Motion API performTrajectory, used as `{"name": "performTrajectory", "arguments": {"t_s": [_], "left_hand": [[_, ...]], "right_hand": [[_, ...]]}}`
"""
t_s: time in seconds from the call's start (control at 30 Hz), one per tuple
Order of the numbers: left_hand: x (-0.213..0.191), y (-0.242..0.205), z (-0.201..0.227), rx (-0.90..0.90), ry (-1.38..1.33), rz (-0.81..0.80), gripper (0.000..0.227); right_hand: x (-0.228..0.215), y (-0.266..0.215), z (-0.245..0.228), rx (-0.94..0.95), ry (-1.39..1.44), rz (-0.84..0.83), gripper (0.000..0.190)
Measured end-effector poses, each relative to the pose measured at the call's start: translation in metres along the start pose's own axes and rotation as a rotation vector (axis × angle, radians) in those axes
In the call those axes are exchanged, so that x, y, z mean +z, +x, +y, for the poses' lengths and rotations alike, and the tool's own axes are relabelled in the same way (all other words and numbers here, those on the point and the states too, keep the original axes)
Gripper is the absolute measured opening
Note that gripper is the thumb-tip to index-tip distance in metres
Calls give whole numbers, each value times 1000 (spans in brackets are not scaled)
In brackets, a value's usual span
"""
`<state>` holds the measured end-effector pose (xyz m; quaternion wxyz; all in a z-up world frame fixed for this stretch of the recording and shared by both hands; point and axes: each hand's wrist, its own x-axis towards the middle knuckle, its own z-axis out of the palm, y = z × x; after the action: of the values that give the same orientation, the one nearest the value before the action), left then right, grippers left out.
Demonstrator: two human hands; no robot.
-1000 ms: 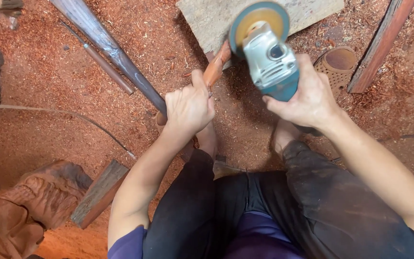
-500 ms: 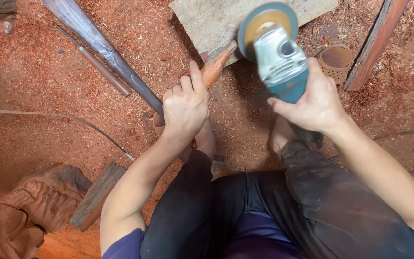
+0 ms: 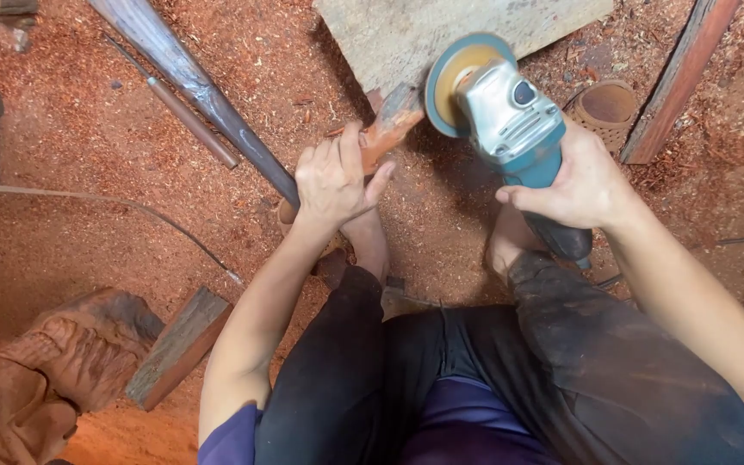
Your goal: The person is using a handheld angle grinder to smooth and shape a small piece of wood while holding it with their other hand.
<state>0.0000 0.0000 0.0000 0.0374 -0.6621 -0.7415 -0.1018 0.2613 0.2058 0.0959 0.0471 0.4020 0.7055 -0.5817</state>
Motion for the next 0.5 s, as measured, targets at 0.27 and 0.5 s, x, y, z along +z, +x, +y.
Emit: {"name": "performTrajectory", "arguments": {"t_s": [0.27, 0.5], "left_hand": [[-35, 15, 1, -44, -187, 7, 39], [-45, 21, 0, -35, -207, 88, 28]], "right_hand": [[-3, -19, 16, -231, -33, 41, 70], [-7, -22, 27, -151, 132, -102, 68]]}}
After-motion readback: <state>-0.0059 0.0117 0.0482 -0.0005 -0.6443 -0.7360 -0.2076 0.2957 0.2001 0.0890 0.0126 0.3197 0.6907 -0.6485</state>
